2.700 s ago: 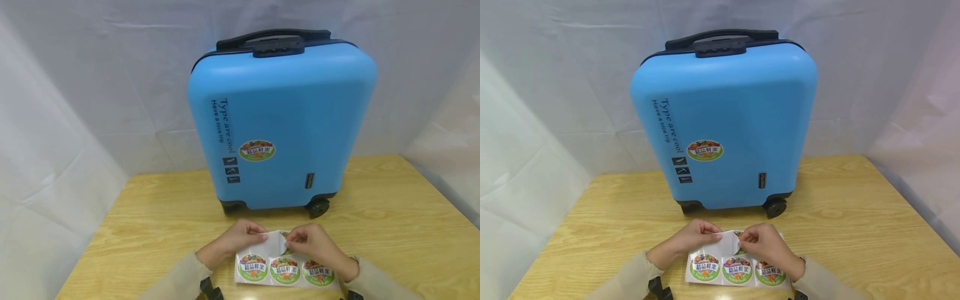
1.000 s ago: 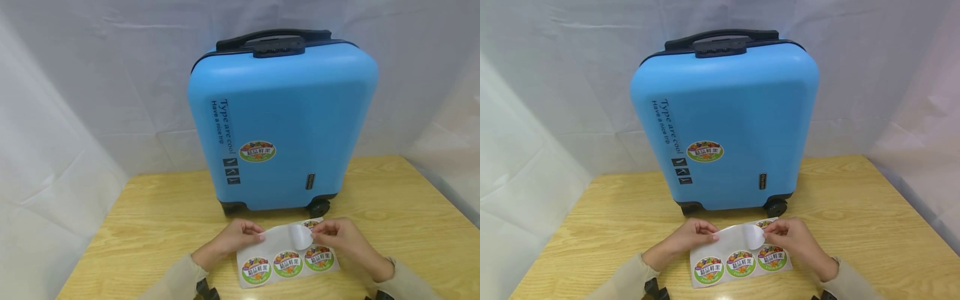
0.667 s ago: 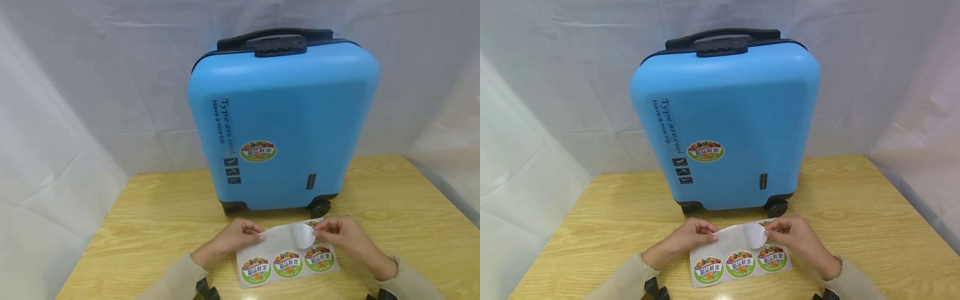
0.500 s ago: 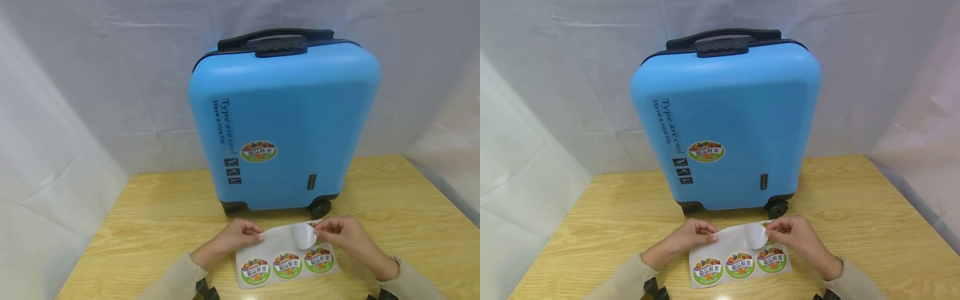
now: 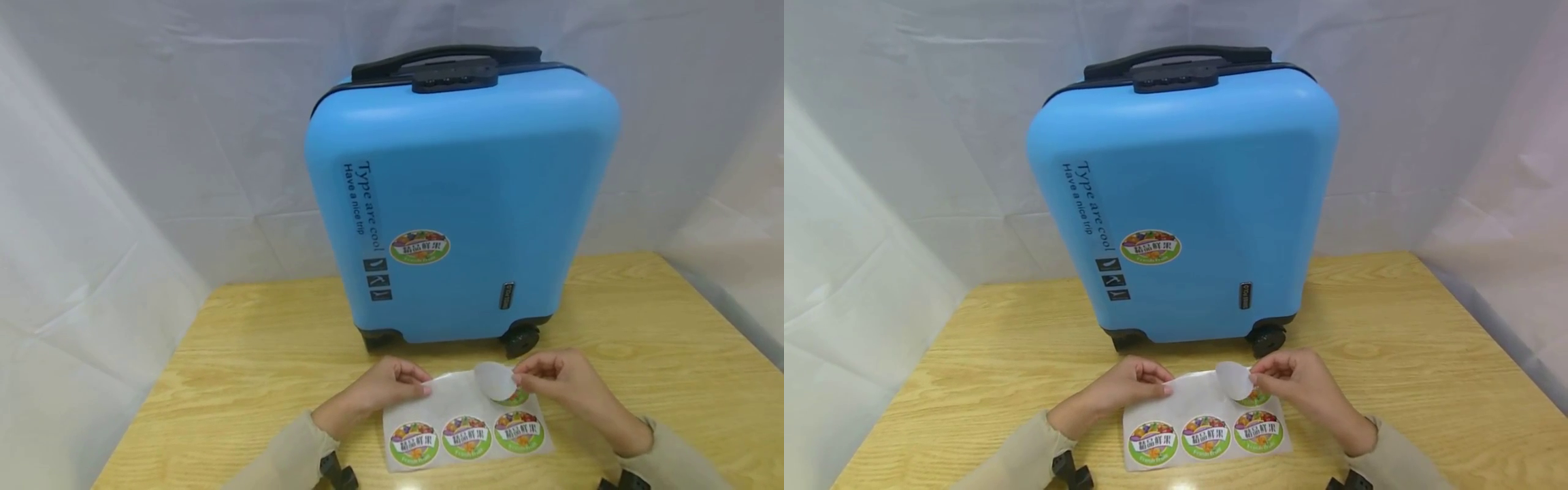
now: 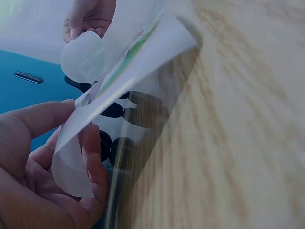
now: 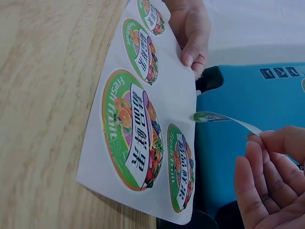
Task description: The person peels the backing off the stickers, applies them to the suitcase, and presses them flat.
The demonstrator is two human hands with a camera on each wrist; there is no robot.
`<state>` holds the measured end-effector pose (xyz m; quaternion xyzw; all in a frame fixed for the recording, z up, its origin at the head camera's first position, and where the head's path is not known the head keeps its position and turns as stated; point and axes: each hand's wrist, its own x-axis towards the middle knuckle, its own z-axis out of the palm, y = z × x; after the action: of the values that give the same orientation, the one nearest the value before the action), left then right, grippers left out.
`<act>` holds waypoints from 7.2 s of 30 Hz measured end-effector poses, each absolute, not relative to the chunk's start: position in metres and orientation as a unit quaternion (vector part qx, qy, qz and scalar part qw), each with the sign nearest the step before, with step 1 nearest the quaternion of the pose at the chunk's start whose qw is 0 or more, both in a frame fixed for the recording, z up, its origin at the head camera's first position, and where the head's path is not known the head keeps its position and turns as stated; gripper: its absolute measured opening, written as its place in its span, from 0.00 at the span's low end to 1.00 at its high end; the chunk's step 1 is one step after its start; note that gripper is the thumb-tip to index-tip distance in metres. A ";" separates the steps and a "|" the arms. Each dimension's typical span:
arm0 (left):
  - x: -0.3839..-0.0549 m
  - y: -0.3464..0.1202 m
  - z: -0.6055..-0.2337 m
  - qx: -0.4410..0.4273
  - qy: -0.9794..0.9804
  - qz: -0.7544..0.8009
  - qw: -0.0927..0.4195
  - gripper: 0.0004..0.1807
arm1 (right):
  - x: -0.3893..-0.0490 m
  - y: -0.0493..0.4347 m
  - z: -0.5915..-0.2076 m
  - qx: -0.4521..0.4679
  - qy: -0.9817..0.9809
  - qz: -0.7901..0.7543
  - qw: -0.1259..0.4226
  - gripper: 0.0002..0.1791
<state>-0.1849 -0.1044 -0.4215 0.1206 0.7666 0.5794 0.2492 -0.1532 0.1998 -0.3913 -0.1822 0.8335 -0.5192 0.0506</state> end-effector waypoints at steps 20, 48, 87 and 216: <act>-0.187 -0.108 -0.419 0.166 0.777 0.574 0.201 0.13 | -0.152 0.186 -0.391 -0.202 0.830 -0.520 0.033 0.08; -0.176 -0.089 -0.386 0.215 0.768 0.582 0.157 0.12 | -0.152 0.158 -0.396 -0.183 0.813 -0.553 -0.012 0.08; -0.164 -0.062 -0.379 0.165 0.781 0.592 0.107 0.09 | -0.144 0.132 -0.403 -0.351 0.795 -0.432 -0.239 0.10; -0.180 -0.104 -0.323 0.157 0.769 0.614 -0.083 0.06 | -0.176 0.117 -0.347 -0.205 0.729 -0.625 -0.193 0.04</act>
<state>-0.1804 -0.1044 -0.3230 0.1568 0.7691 0.6139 -0.0832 -0.1764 0.1171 -0.3467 -0.2047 0.7286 -0.6246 -0.1928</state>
